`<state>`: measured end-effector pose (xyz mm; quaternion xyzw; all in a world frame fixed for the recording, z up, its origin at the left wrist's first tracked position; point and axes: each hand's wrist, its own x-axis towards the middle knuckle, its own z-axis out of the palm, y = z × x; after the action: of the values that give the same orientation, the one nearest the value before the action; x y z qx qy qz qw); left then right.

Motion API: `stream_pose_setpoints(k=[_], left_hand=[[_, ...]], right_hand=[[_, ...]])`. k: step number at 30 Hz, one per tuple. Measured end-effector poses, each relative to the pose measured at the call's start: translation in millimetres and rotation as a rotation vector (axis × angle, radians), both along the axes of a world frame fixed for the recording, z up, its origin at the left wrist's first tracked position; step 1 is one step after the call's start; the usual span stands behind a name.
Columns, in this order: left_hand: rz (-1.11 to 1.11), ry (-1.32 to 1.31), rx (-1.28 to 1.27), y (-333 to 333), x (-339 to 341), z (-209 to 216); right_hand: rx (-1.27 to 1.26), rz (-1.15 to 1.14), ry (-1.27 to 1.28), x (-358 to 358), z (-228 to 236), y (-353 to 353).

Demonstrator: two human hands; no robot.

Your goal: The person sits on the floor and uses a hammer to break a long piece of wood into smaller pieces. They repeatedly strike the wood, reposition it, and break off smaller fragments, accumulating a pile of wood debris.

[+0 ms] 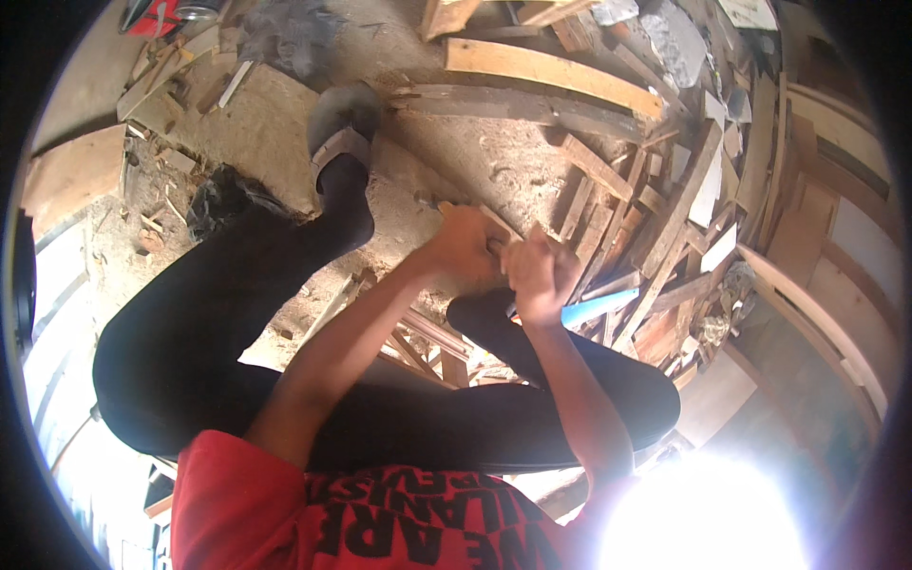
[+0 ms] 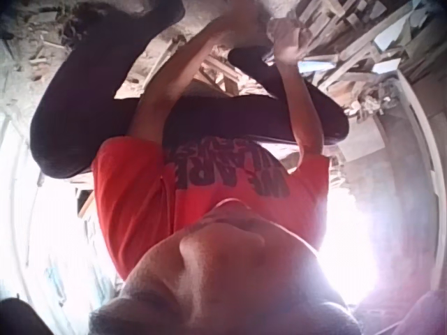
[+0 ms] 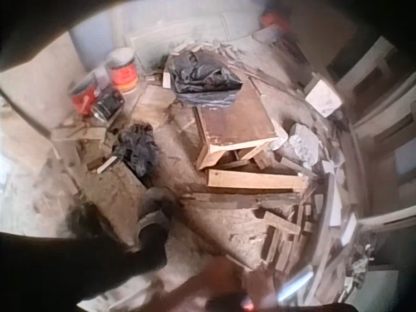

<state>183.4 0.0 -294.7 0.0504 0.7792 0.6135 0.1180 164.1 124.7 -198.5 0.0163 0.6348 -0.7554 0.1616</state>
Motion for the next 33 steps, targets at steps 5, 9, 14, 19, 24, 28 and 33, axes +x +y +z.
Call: stream_pose_setpoints(k=[5,9,14,19,24,28,33], left_hand=[[0.110,0.048,0.097,0,-6,0],[0.073,0.028,-0.154,13,-9,-8],[0.002,0.146,-0.445,45,-4,-7],[-0.210,0.099,-0.614,57,-3,-2],[-0.170,0.020,-0.314,24,-10,-2],[-0.095,-0.017,-0.133,16,-2,-4],[-0.109,0.001,-0.147,18,-6,-1]], right_hand=[[0.221,0.062,-0.059,-12,6,-8],[0.146,0.112,-0.085,-18,0,12],[-0.148,-0.022,0.127,3,-26,59],[-0.163,-0.189,0.057,25,-32,76],[0.290,-0.083,-0.018,14,-1,28],[0.331,-0.032,0.051,16,-5,27],[0.363,-0.041,-0.008,16,4,24]])
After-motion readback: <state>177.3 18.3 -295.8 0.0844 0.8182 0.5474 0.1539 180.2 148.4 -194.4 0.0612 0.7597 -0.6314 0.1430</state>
